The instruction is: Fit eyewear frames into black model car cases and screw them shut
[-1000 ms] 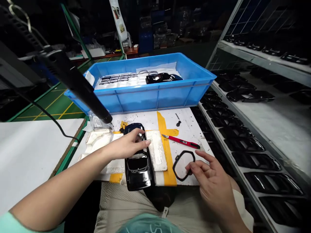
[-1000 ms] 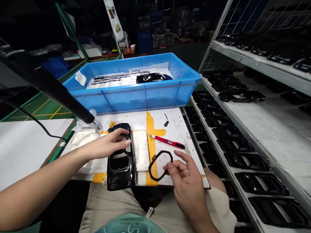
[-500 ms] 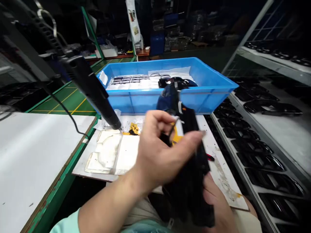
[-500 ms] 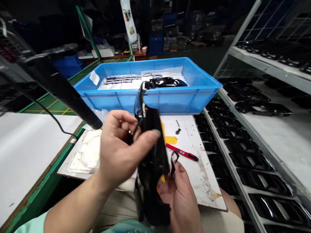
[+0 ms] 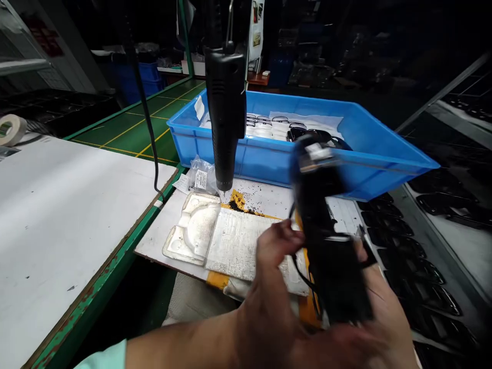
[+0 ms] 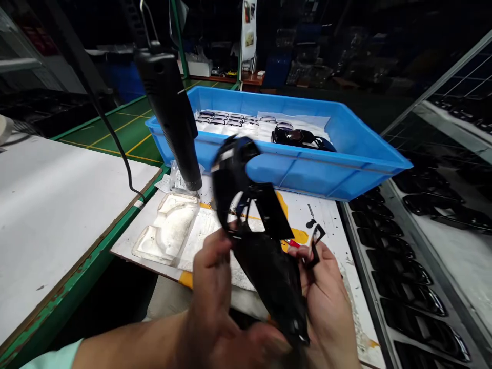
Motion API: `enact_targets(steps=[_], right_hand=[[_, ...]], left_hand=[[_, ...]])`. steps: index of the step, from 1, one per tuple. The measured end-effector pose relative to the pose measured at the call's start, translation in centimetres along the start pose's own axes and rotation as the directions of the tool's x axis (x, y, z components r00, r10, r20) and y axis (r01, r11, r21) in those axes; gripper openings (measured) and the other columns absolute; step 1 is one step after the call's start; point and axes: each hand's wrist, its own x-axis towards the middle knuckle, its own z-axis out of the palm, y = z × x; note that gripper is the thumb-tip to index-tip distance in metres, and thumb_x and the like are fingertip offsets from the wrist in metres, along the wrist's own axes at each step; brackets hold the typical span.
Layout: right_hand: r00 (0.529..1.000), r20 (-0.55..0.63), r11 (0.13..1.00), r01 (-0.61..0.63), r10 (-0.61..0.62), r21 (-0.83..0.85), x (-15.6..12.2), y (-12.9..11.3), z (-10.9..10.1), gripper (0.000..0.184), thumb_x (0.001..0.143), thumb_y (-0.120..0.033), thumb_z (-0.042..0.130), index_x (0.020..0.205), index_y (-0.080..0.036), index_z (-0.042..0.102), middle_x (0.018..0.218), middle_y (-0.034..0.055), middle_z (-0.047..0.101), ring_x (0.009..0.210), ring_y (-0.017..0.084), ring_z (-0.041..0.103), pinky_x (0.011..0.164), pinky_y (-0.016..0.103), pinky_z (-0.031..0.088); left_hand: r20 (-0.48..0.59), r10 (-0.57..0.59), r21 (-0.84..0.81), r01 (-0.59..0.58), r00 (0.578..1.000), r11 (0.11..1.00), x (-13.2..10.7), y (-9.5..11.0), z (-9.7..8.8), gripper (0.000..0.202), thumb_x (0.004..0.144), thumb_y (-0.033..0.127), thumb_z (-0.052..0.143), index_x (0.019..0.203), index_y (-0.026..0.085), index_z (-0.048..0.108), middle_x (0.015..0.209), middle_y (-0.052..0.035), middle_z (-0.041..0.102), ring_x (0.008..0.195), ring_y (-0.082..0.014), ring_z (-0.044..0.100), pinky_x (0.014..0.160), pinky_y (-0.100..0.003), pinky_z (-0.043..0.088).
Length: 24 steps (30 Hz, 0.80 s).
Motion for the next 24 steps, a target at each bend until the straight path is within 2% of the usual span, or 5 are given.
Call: enact_targets(steps=[6,15,20,22,24], right_hand=[[0.997,-0.061,0.999,0.042,-0.04,0.023,3.6,1.6,1.7,0.049,0.071,-0.047,0.083,0.104,-0.024,0.055,0.074,-0.0045,0.064,0.067,0.012,0.061,0.067,0.024,0.054],[0.982,0.174,0.995,0.086,-0.077,-0.046,5.0,4.1,3.8,0.043,0.074,-0.044,0.081,0.1,-0.023,0.054,0.07,-0.0024,0.067,0.063,0.017,0.065,0.068,0.032,0.054],[0.974,0.207,0.994,0.105,-0.096,-0.034,5.1,5.0,3.7,0.036,0.078,-0.041,0.078,0.101,-0.024,0.055,0.071,-0.0019,0.068,0.066,0.016,0.066,0.069,0.031,0.052],[0.974,0.204,0.994,0.108,-0.102,-0.018,5.0,5.3,4.0,0.032,0.081,-0.038,0.075,0.102,-0.025,0.055,0.071,-0.0026,0.067,0.064,0.016,0.065,0.068,0.031,0.052],[0.973,0.208,0.994,0.107,-0.105,0.003,4.8,5.4,4.5,0.03,0.083,-0.037,0.073,0.103,-0.025,0.054,0.071,-0.0032,0.067,0.065,0.016,0.065,0.069,0.032,0.053]], left_hand=[[0.023,-0.542,-0.404,0.503,0.84,0.764,-4.2,-1.0,-4.1,0.074,0.086,0.041,0.071,0.143,0.026,0.027,0.158,-0.013,0.029,0.15,-0.0297,0.022,0.125,-0.049,0.018],[0.03,-0.767,-0.572,0.64,0.641,0.513,-5.6,-2.5,-6.3,0.054,0.089,0.041,0.069,0.137,0.028,0.05,0.151,-0.0088,0.046,0.143,-0.0264,0.04,0.123,-0.044,0.025],[0.451,-0.662,-0.19,0.789,0.599,0.585,-6.0,-0.3,-9.4,0.068,0.079,0.039,0.08,0.14,0.032,0.051,0.144,-0.0122,0.055,0.128,-0.0327,0.056,0.11,-0.05,0.045],[0.509,-0.603,0.188,0.604,0.615,0.774,-3.8,1.6,-10.6,0.064,0.08,0.036,0.077,0.139,0.038,0.052,0.14,-0.0072,0.059,0.13,-0.0328,0.055,0.113,-0.052,0.041],[0.447,-0.562,0.519,0.31,0.696,0.797,-0.6,2.9,-11.3,0.071,0.079,0.04,0.078,0.143,0.042,0.046,0.151,-0.0028,0.048,0.139,-0.0343,0.044,0.117,-0.053,0.035]])
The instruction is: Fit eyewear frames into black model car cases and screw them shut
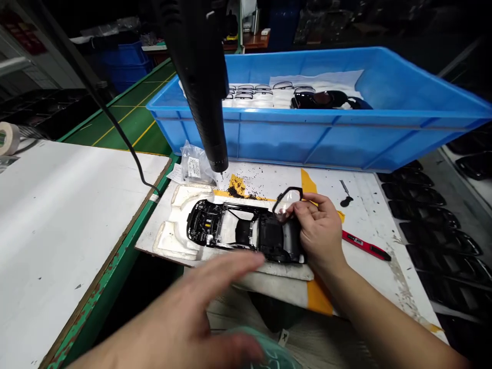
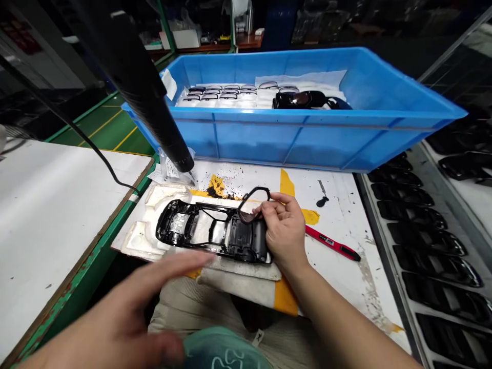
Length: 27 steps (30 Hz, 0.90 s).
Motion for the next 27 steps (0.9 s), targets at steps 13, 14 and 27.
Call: enact_targets(steps=[13,14,27], right_hand=[[0.997,0.055,0.998,0.059,-0.058,-0.016,-0.5,0.6,1.1,0.025,0.087,-0.035,0.068,0.105,-0.023,0.056,0.077,-0.0017,0.068,0.078,0.016,0.067,0.077,0.03,0.051],[0.997,0.055,0.998,0.06,-0.059,-0.022,-0.4,0.3,1.0,0.024,0.087,-0.035,0.068,0.104,-0.023,0.056,0.076,-0.0017,0.069,0.078,0.016,0.067,0.076,0.03,0.052],[0.997,-0.057,0.918,0.016,-0.042,-0.397,1.4,-4.6,-7.4,0.036,0.075,-0.04,0.081,0.098,-0.021,0.061,0.064,-0.0028,0.064,0.051,0.012,0.056,0.049,0.023,0.045]], left_hand=[[0.206,0.042,0.855,-0.201,0.978,0.478,8.1,-3.6,-5.7,0.106,0.076,0.058,0.071,0.153,0.004,0.021,0.146,-0.0284,0.039,0.132,-0.0414,0.043,0.111,-0.054,0.038],[0.216,0.032,0.85,-0.204,0.976,0.485,8.2,-3.5,-5.7,0.108,0.076,0.061,0.07,0.153,0.003,0.02,0.146,-0.0287,0.039,0.131,-0.0412,0.044,0.11,-0.053,0.04],[0.113,0.212,0.706,-0.228,0.971,0.671,8.6,-5.4,-6.2,0.106,0.068,0.061,0.074,0.152,0.018,0.026,0.143,-0.0179,0.043,0.128,-0.0387,0.047,0.107,-0.05,0.042]])
